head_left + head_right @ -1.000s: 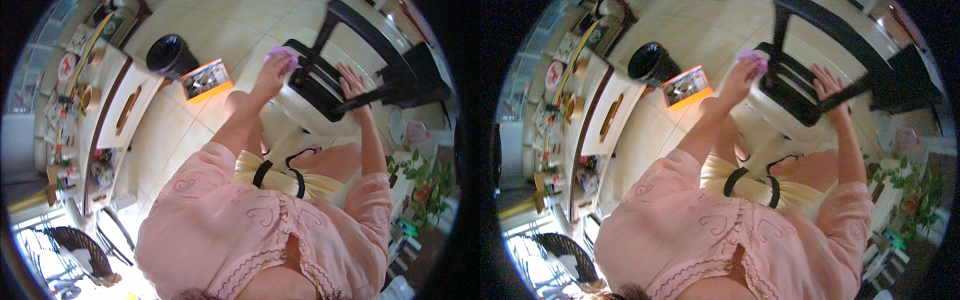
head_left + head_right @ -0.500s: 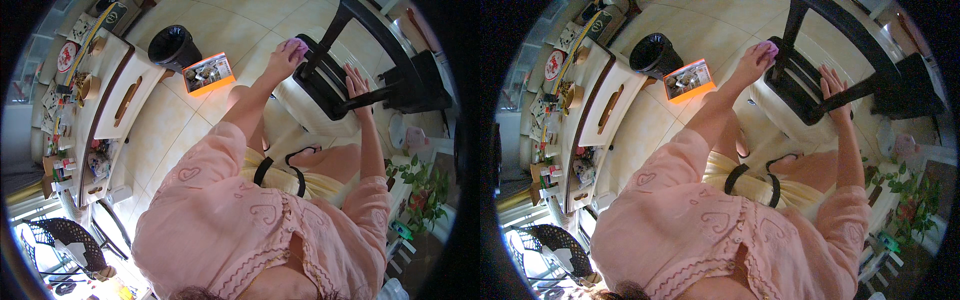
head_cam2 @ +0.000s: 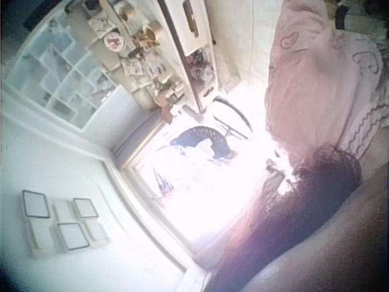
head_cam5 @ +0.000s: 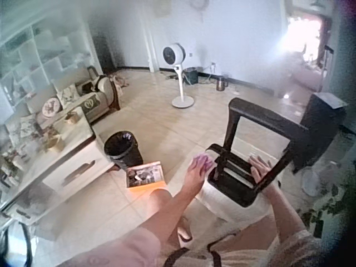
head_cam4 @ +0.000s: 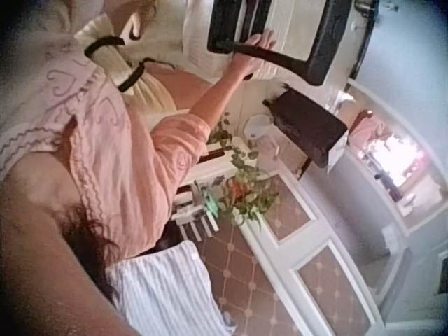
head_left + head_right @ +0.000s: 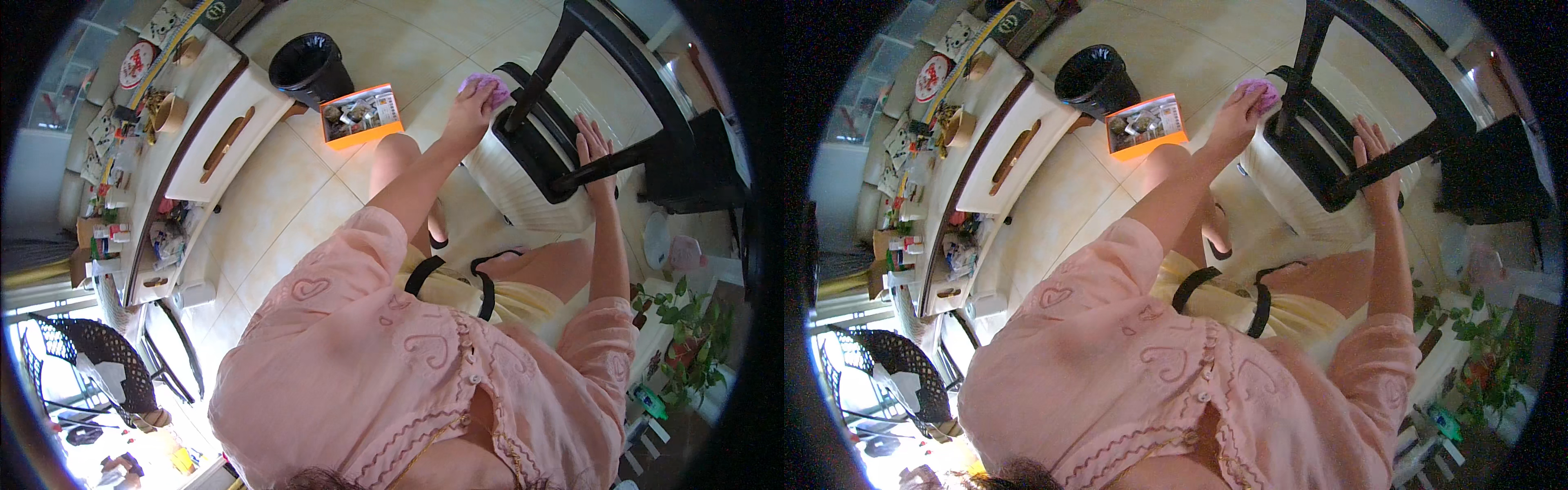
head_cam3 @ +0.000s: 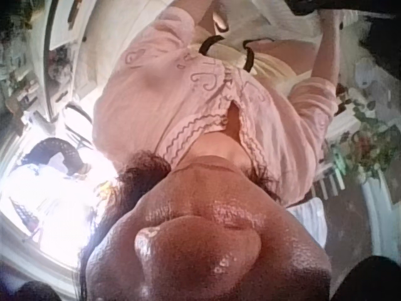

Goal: The person wipes a white suitcase with a pink cloth while sitting on the floor. They clean the top, sides, and handle of the suitcase, occasionally adjusting its position.

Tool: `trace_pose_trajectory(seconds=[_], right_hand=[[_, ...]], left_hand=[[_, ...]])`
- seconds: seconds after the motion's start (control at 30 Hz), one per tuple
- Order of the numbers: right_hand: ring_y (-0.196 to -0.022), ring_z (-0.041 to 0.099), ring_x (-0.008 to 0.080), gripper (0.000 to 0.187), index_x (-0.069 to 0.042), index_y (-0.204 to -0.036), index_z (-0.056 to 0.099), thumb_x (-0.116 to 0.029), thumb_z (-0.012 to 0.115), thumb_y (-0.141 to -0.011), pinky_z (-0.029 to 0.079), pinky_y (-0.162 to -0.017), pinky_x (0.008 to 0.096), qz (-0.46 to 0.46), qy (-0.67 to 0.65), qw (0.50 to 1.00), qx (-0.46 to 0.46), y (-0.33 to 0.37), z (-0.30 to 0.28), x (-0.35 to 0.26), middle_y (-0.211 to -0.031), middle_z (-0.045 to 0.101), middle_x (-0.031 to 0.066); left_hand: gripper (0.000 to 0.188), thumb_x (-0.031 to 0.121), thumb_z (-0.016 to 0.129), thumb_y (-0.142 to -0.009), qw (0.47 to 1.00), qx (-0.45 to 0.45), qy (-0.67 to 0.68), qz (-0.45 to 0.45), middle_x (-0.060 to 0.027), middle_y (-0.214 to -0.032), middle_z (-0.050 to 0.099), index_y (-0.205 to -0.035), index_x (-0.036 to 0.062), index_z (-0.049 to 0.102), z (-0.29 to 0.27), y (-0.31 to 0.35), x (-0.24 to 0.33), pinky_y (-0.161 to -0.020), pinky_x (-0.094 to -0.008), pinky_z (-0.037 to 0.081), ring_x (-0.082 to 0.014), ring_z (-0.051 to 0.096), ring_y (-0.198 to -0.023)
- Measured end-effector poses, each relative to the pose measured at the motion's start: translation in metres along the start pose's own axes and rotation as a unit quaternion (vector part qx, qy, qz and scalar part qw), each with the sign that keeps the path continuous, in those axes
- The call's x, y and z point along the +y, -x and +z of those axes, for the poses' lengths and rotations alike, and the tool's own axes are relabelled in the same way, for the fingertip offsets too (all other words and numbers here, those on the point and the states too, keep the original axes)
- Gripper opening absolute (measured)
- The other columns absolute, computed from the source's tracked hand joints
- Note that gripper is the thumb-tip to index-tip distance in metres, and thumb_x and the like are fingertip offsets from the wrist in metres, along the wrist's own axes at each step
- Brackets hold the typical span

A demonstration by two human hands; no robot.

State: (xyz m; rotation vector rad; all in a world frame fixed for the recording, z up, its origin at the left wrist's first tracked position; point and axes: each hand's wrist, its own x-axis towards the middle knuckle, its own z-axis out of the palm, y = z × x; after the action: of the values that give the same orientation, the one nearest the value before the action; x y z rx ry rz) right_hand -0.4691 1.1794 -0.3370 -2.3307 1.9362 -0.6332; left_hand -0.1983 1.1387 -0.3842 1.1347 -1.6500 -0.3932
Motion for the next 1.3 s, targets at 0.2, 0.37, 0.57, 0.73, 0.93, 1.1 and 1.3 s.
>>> trace_pose_trajectory(seconds=[0.2, 0.37, 0.57, 0.73, 0.93, 1.1, 1.3], right_hand=[[-0.134, 0.031, 0.0181, 0.041, -0.023, -0.132, 0.048, -0.04, 0.036, -0.097, 0.024, -0.111, 0.0338, -0.004, -0.004, 1.0, 0.028, 0.005, 0.002, -0.006, -0.139, 0.043, -0.0051], [-0.134, 0.031, 0.0175, 0.041, -0.023, -0.132, 0.048, -0.041, 0.035, -0.097, 0.024, -0.111, 0.0355, -0.018, -0.026, 0.999, 0.026, 0.008, 0.006, 0.009, -0.139, 0.043, -0.0051], [-0.135, 0.03, 0.0177, 0.042, -0.024, -0.133, 0.048, -0.042, 0.035, -0.097, 0.025, -0.111, 0.0363, -0.009, -0.014, 1.0, 0.011, 0.016, -0.002, 0.003, -0.14, 0.042, -0.0046], [-0.135, 0.03, 0.0173, 0.042, -0.025, -0.133, 0.047, -0.042, 0.035, -0.097, 0.024, -0.112, 0.0367, -0.028, -0.016, 0.999, 0.011, 0.024, -0.004, 0.001, -0.14, 0.042, -0.0048], [-0.135, 0.03, 0.0173, 0.044, -0.025, -0.134, 0.046, -0.046, 0.032, -0.097, 0.023, -0.112, 0.038, -0.021, -0.011, 1.0, 0.012, 0.032, -0.004, 0.002, -0.141, 0.041, -0.005], [-0.135, 0.029, 0.0158, 0.049, -0.026, -0.135, 0.043, -0.05, 0.027, -0.096, 0.019, -0.113, 0.0385, -0.009, 0.005, 1.0, 0.008, 0.036, 0.0, -0.004, -0.141, 0.04, -0.0062], [-0.135, 0.03, 0.0161, 0.047, -0.02, -0.136, 0.043, -0.043, 0.026, -0.099, 0.017, -0.113, 0.0353, -0.05, 0.032, 0.997, 0.04, 0.042, 0.021, -0.008, -0.142, 0.04, -0.0028]], left_hand=[[0.036, 0.012, 0.05, -0.087, 0.999, -0.027, -0.035, -0.027, -0.0205, -0.124, 0.052, -0.122, 0.0081, 0.054, -0.005, 0.005, -0.003, -0.098, -0.0414, 0.041, -0.0378, 0.049, -0.115], [0.034, 0.012, 0.05, -0.086, 0.999, -0.018, -0.032, -0.033, -0.02, -0.122, 0.053, -0.119, 0.0108, 0.057, -0.003, 0.008, 0.009, -0.095, -0.0422, 0.043, -0.0381, 0.049, -0.114], [0.033, 0.012, 0.049, -0.086, 0.999, 0.001, -0.04, -0.029, -0.0222, -0.118, 0.055, -0.118, 0.0087, 0.057, -0.001, 0.021, 0.012, -0.095, -0.0424, 0.043, -0.038, 0.051, -0.114], [0.031, 0.014, 0.049, -0.087, 0.998, 0.02, -0.061, -0.018, -0.0209, -0.116, 0.056, -0.116, 0.008, 0.058, -0.004, 0.03, 0.016, -0.094, -0.0427, 0.045, -0.0382, 0.052, -0.112], [0.029, 0.012, 0.051, -0.086, 0.998, 0.012, -0.06, -0.023, -0.0207, -0.114, 0.057, -0.113, 0.0067, 0.059, -0.01, 0.033, 0.027, -0.091, -0.0422, 0.046, -0.0377, 0.054, -0.11], [0.029, 0.009, 0.052, -0.084, 0.997, 0.057, -0.051, 0.025, -0.0206, -0.112, 0.058, -0.112, 0.0059, 0.06, -0.005, 0.036, 0.014, -0.089, -0.0421, 0.047, -0.0379, 0.055, -0.105], [0.029, 0.008, 0.054, -0.081, 0.997, 0.006, 0.013, -0.082, -0.0221, -0.11, 0.056, -0.11, 0.0025, 0.059, -0.027, 0.038, 0.023, -0.091, -0.0424, 0.045, -0.0398, 0.053, -0.105]])
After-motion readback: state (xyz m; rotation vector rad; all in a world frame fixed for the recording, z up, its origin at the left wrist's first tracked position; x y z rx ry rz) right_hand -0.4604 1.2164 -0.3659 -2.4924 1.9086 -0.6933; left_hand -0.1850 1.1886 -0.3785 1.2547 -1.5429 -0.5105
